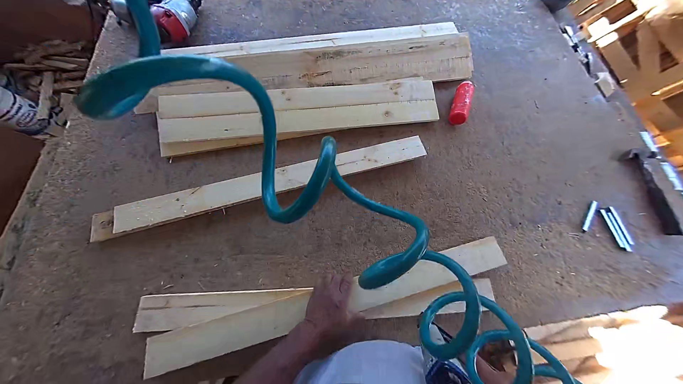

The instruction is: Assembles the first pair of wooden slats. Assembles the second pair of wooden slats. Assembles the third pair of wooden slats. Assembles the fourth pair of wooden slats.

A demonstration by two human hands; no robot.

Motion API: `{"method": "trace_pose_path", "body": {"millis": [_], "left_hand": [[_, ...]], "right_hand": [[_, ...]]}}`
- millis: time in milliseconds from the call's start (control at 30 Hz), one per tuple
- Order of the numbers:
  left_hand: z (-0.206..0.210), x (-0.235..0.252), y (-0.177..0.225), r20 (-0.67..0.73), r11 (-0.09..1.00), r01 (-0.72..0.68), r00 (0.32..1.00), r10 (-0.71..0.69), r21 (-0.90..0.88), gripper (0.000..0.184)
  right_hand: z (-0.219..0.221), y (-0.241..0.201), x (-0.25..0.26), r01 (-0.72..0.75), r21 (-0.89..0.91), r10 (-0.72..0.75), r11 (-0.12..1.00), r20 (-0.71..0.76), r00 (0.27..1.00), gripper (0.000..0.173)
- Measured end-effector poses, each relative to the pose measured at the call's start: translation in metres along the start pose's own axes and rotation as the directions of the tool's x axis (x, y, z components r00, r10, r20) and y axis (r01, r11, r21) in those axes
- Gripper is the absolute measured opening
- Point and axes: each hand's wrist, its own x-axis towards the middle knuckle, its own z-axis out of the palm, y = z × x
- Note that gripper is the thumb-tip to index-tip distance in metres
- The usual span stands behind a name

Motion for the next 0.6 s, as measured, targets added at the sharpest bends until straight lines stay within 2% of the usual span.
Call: {"method": "trace_pose_path", "body": {"millis": [67, 167, 267, 367, 467, 600], "left_hand": [[0.001, 0.001, 0.003, -0.012, 0.997, -0.07, 0.997, 0.07, 0.021, 0.088], [-0.013, 0.019, -0.019, -0.106, 0.984, -0.157, 0.98, 0.166, 0.086, 0.08], [-0.027, 0.038, -0.044, -0.166, 0.976, -0.166, 0.968, 0.188, 0.139, 0.086], [-0.006, 0.036, -0.053, -0.207, 0.989, -0.082, 0.973, 0.106, 0.12, 0.097], [0.015, 0.014, -0.036, -0.177, 0.994, 0.057, 0.983, -0.039, 0.094, 0.074], [0.045, -0.002, -0.028, -0.338, 0.988, 0.132, 0.936, -0.098, 0.08, 0.06]], "right_hand": [[-0.001, -0.001, -0.008, -0.012, 0.01, 0.012, 1.0, 0.049, 0.999, 0.061], [0.004, 0.005, -0.024, -0.05, 0.045, 0.047, 0.998, 0.078, 0.996, 0.064], [0.024, 0.023, -0.031, -0.072, 0.046, 0.069, 0.996, 0.061, 0.996, 0.065], [0.038, 0.03, -0.044, -0.077, 0.047, 0.077, 0.996, 0.001, 0.997, 0.061], [0.046, 0.031, -0.061, -0.058, 0.141, 0.068, 0.988, -0.065, 0.996, 0.059], [0.059, 0.037, -0.063, -0.073, 0.173, 0.09, 0.982, -0.094, 0.992, 0.058]]}}
